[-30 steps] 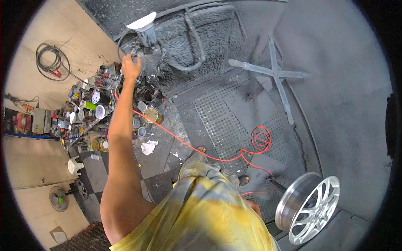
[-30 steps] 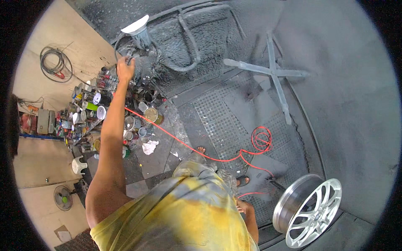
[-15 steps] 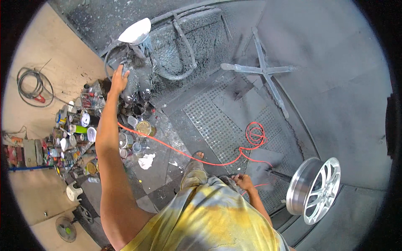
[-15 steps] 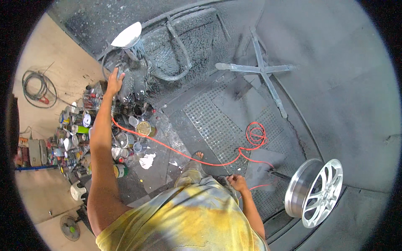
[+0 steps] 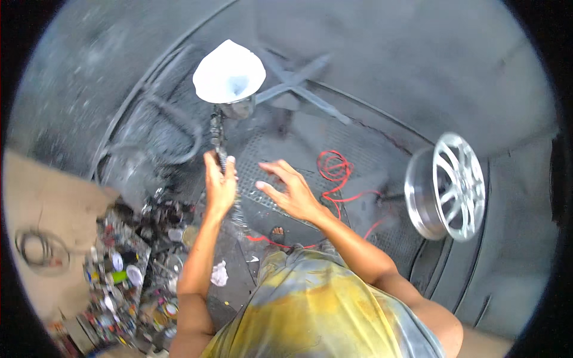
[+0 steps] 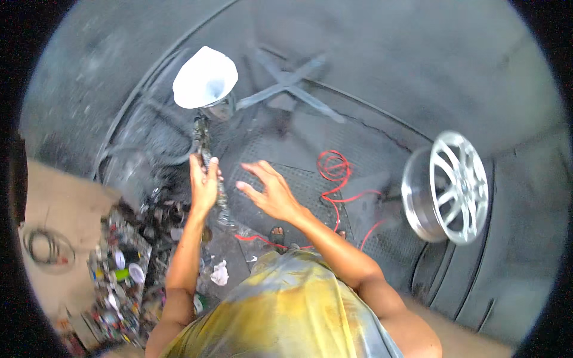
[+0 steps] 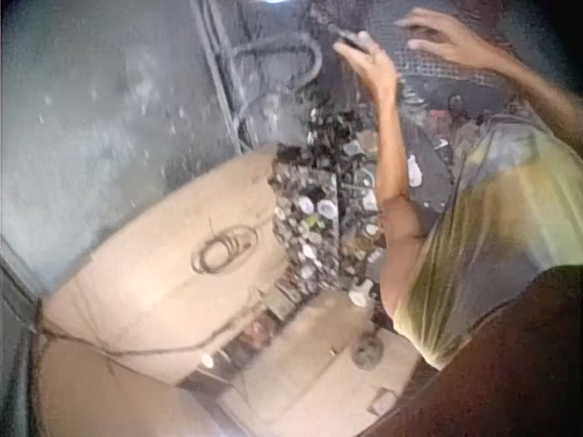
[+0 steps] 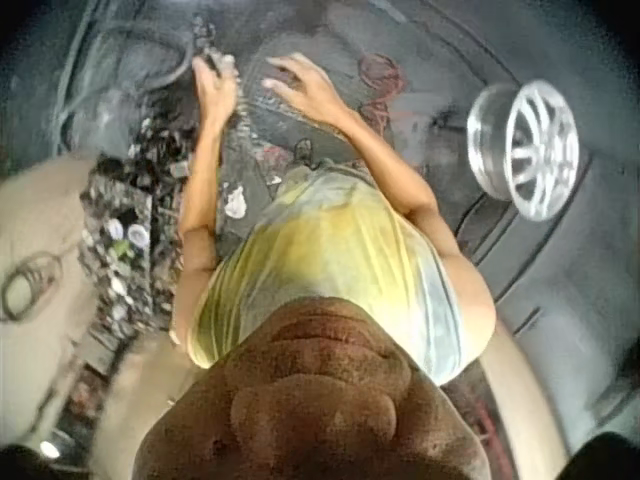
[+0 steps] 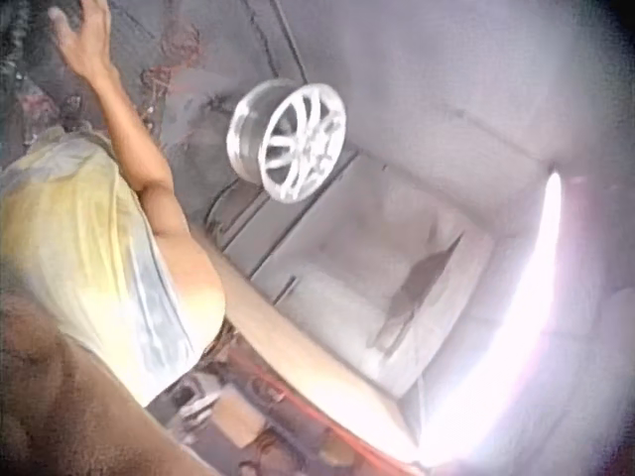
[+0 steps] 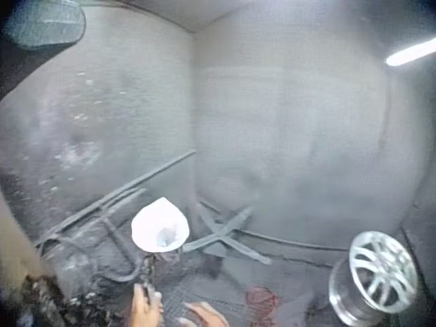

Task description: Spray painting a car rim silver inside a spray booth.

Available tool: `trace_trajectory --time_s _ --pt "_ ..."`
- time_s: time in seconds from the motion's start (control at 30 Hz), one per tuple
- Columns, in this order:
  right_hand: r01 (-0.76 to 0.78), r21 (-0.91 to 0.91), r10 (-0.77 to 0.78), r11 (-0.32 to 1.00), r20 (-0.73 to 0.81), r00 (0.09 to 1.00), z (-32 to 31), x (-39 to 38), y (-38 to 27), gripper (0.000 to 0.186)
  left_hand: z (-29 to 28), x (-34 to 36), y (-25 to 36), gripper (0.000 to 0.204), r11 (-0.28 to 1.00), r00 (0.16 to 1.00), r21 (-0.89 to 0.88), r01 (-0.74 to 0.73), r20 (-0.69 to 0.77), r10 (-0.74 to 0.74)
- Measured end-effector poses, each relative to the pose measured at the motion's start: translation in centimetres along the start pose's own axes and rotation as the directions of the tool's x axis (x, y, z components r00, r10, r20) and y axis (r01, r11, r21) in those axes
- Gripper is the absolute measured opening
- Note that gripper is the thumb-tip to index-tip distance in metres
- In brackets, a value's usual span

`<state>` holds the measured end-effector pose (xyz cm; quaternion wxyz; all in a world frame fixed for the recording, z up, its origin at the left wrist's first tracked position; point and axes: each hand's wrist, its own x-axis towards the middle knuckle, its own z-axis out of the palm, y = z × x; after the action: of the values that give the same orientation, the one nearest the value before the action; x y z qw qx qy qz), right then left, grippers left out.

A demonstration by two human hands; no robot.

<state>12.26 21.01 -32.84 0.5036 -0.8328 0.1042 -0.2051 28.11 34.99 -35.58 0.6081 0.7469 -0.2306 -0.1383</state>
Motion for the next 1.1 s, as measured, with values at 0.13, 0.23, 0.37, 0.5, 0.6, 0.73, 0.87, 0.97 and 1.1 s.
trace_trajectory --time_s 0.13,0.23,0.37,0.5,0.6,0.73,0.87,0.97,1.1 --pt "-0.017 -0.032 0.006 0.999 -0.329 0.944 -6.3 0.7 0.3 0.054 12.7 -1.7 5.3 0.039 0.946 0.954 -0.312 -0.089 0.246 0.171" --pt "-0.081 -0.157 -0.001 0.984 -0.466 0.885 -15.1 -1.9 0.9 0.038 22.2 -4.2 9.6 0.040 0.885 0.886 -0.461 -0.067 0.380 0.265" --pt "-0.283 -0.013 0.207 0.959 -0.648 0.733 -25.8 -9.0 -0.2 0.022 33.2 -8.9 14.4 0.045 0.879 0.731 -0.477 -0.016 0.594 0.336" --pt "-0.429 -0.167 0.094 0.888 -0.846 0.524 -33.9 -17.0 -1.2 0.037 42.4 -16.0 18.6 0.041 0.787 0.590 -0.615 0.051 0.654 0.473" --pt "-0.523 -0.114 0.117 0.844 -0.914 0.388 -38.0 -21.5 -2.3 0.053 46.2 -20.1 20.6 0.044 0.774 0.417 -0.614 0.158 0.752 0.511" --pt "-0.511 -0.031 0.130 0.859 -0.952 0.278 -42.0 -28.3 -2.7 0.042 49.9 -22.9 22.7 0.049 0.733 0.163 -0.672 -0.108 0.715 0.680" --pt "-0.428 -0.038 0.103 0.903 -0.948 0.301 -44.4 -34.2 0.6 0.042 52.0 -22.3 23.0 0.045 0.732 -0.133 -0.678 -0.067 0.733 0.667" --pt "-0.371 0.224 0.319 0.901 -0.923 0.218 -44.9 -35.1 1.0 0.037 53.4 -19.5 22.4 0.043 0.816 -0.214 -0.572 -0.079 0.810 0.547" --pt "-0.427 0.301 0.395 0.853 -0.907 0.148 -45.0 -35.6 2.5 0.036 57.7 -13.8 20.3 0.028 0.723 -0.116 -0.536 -0.435 0.830 0.546"
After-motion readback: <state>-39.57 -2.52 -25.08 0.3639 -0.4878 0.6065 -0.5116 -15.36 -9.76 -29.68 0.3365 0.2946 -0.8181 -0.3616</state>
